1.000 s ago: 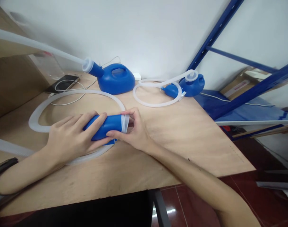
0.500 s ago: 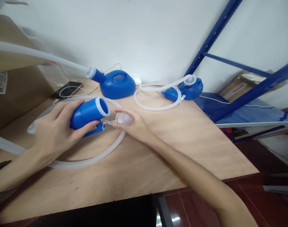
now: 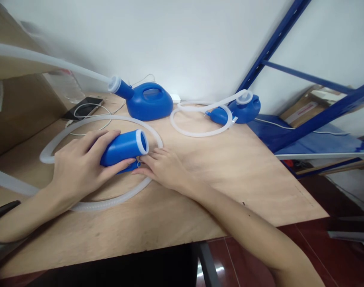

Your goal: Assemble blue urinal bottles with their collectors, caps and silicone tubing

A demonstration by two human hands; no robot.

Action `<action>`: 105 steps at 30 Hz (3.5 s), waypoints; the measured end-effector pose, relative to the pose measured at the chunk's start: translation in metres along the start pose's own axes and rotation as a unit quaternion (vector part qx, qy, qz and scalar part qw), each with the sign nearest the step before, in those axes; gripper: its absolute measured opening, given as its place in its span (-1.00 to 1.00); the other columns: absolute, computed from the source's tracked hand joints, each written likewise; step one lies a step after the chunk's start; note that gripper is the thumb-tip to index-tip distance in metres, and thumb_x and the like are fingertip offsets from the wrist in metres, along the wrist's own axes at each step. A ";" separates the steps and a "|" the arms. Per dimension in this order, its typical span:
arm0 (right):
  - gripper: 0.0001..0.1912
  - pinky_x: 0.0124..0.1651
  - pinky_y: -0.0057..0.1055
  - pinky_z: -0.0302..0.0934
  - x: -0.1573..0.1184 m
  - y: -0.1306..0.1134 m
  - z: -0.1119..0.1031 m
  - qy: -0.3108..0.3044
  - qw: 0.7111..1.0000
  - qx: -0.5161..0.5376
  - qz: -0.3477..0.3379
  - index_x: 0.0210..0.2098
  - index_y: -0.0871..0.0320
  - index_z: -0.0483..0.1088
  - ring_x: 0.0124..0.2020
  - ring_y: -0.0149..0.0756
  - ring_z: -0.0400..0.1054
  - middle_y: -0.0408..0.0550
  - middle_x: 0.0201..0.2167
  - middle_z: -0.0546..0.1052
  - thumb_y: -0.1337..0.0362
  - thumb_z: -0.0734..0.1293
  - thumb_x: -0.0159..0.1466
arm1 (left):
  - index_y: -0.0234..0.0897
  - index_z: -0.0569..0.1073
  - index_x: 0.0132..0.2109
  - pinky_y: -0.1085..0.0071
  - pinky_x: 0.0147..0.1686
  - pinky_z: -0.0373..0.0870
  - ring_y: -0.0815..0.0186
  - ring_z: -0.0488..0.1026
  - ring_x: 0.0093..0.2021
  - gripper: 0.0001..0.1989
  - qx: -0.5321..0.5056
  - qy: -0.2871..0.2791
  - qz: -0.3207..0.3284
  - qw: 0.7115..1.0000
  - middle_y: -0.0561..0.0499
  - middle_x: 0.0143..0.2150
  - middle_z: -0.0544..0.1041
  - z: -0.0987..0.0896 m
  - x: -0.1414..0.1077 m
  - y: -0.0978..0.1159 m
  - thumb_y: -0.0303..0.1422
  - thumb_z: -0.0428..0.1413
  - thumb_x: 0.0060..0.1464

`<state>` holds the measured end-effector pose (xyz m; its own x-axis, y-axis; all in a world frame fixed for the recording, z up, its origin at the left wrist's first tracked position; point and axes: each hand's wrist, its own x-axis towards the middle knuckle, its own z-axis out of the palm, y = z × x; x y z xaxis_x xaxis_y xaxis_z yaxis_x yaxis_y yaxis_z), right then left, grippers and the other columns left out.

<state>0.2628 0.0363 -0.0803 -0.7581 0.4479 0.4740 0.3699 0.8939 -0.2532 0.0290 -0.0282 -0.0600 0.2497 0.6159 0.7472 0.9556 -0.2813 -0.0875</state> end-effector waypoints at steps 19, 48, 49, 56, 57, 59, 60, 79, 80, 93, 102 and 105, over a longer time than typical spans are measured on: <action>-0.54 -0.06 -0.13 0.22 -0.010 0.042 -0.010 0.001 0.995 -0.098 0.011 -0.19 0.13 0.51 -0.20 -0.10 0.34 0.05 -0.28 0.55 -0.14 0.29 0.50 | -0.13 0.41 0.30 0.20 -0.20 0.46 0.00 0.65 -0.04 -0.43 0.009 -0.009 0.041 0.999 -0.16 0.09 0.66 0.003 0.001 -0.012 0.10 0.17 0.35; -0.77 -0.11 -0.20 0.53 -0.007 0.003 -0.022 0.080 0.974 0.209 -0.040 -0.27 0.02 0.55 -0.37 -0.27 0.50 -0.11 -0.38 0.58 0.20 0.33 0.52 | -0.15 0.52 0.23 0.28 -0.35 0.47 0.11 0.66 -0.27 -0.41 -0.030 -0.004 0.139 0.990 -0.13 0.00 0.70 0.005 -0.001 -0.013 0.17 0.16 0.32; -0.75 -0.14 -0.22 0.52 -0.007 0.002 -0.024 0.087 0.973 0.211 -0.035 -0.30 0.02 0.55 -0.38 -0.28 0.50 -0.12 -0.39 0.58 0.17 0.34 0.52 | -0.15 0.52 0.23 0.28 -0.36 0.46 0.12 0.67 -0.27 -0.42 -0.033 0.000 0.138 0.990 -0.13 0.00 0.70 0.005 -0.001 -0.014 0.17 0.16 0.33; -0.70 -0.15 -0.27 0.48 -0.006 -0.004 -0.039 0.115 0.946 0.299 0.040 -0.28 0.03 0.58 -0.27 -0.26 0.55 -0.10 -0.31 0.62 0.07 0.34 0.53 | -0.16 0.44 0.30 0.24 -0.24 0.55 0.05 0.70 -0.13 -0.42 -0.101 0.018 0.108 0.989 -0.17 0.08 0.68 0.004 0.002 -0.016 0.10 0.18 0.35; -0.69 -0.14 -0.25 0.48 -0.005 -0.003 -0.039 0.120 0.945 0.302 0.042 -0.29 0.03 0.58 -0.28 -0.26 0.54 -0.10 -0.33 0.62 0.05 0.35 0.51 | -0.16 0.44 0.30 0.24 -0.23 0.55 0.05 0.70 -0.12 -0.42 -0.095 0.019 0.102 0.990 -0.16 0.09 0.68 0.004 0.003 -0.015 0.09 0.19 0.34; -0.70 -0.11 -0.22 0.50 -0.004 -0.001 -0.039 0.127 0.939 0.315 0.055 -0.26 0.03 0.61 -0.26 -0.23 0.56 -0.08 -0.31 0.63 0.04 0.36 0.51 | -0.14 0.43 0.30 0.24 -0.21 0.56 0.05 0.69 -0.10 -0.43 -0.082 0.022 0.093 0.992 -0.15 0.10 0.68 0.005 0.004 -0.014 0.09 0.20 0.34; -0.71 -0.10 -0.21 0.51 -0.004 0.000 -0.038 0.128 0.934 0.328 0.061 -0.24 0.03 0.62 -0.22 -0.22 0.58 -0.06 -0.28 0.65 0.05 0.36 0.50 | -0.14 0.44 0.30 0.24 -0.20 0.56 0.05 0.69 -0.09 -0.42 -0.077 0.023 0.090 0.993 -0.15 0.10 0.68 0.005 0.005 -0.013 0.09 0.20 0.33; -0.69 0.03 -0.18 0.57 -0.004 0.014 -0.041 0.269 0.811 0.487 0.180 -0.35 -0.06 0.65 -0.23 -0.24 0.63 -0.18 -0.40 0.64 -0.10 0.48 0.37 | -0.16 0.40 0.32 0.18 -0.21 0.60 -0.03 0.71 -0.11 -0.37 -0.060 0.057 0.070 0.994 -0.21 0.08 0.68 0.002 -0.001 -0.023 0.05 0.27 0.28; -0.72 0.02 -0.19 0.55 -0.005 0.018 -0.042 0.248 0.835 0.456 0.184 -0.34 -0.06 0.67 -0.21 -0.22 0.63 -0.16 -0.37 0.67 -0.08 0.51 0.35 | -0.17 0.42 0.30 0.18 -0.24 0.58 -0.03 0.71 -0.13 -0.38 -0.046 0.054 0.068 0.995 -0.21 0.08 0.68 0.004 -0.001 -0.023 0.05 0.28 0.27; -0.85 -0.08 -0.24 0.38 0.044 0.028 -0.020 -0.139 0.990 0.005 0.012 -0.23 0.18 0.60 -0.15 -0.11 0.55 0.07 -0.22 0.66 0.21 0.53 0.37 | -0.18 0.50 0.19 -0.67 0.38 -0.53 -0.41 0.46 0.27 -0.60 0.051 -0.099 -0.035 0.993 -0.35 0.17 0.61 -0.003 0.003 -0.004 -0.08 0.08 0.37; -0.64 0.17 -0.19 0.38 0.140 0.081 -0.034 0.042 0.978 0.154 0.131 0.06 0.19 0.60 0.06 -0.10 0.57 0.09 0.06 0.68 0.08 0.42 0.40 | -0.36 0.55 -0.07 -0.34 0.38 0.18 -0.25 0.62 -0.17 -0.37 0.112 -0.197 -0.091 0.970 -0.33 -0.28 0.63 -0.024 0.021 -0.008 0.12 -0.13 0.36; -0.37 0.40 -0.06 0.23 0.191 0.110 -0.020 0.050 0.985 0.071 0.146 0.29 0.25 0.47 0.31 0.03 0.42 0.25 0.31 0.53 -0.06 0.38 0.42 | -0.31 0.53 -0.06 -0.16 -0.06 0.54 -0.30 0.63 -0.12 -0.45 0.091 -0.277 -0.143 0.946 -0.35 -0.25 0.65 -0.032 0.037 -0.006 0.01 -0.17 0.34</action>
<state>0.1693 0.2207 -0.0006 -0.5710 0.6916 0.4423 0.4799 0.7183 -0.5037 0.0277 -0.0276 -0.0106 -0.0279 0.9532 0.3010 0.9950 0.0555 -0.0835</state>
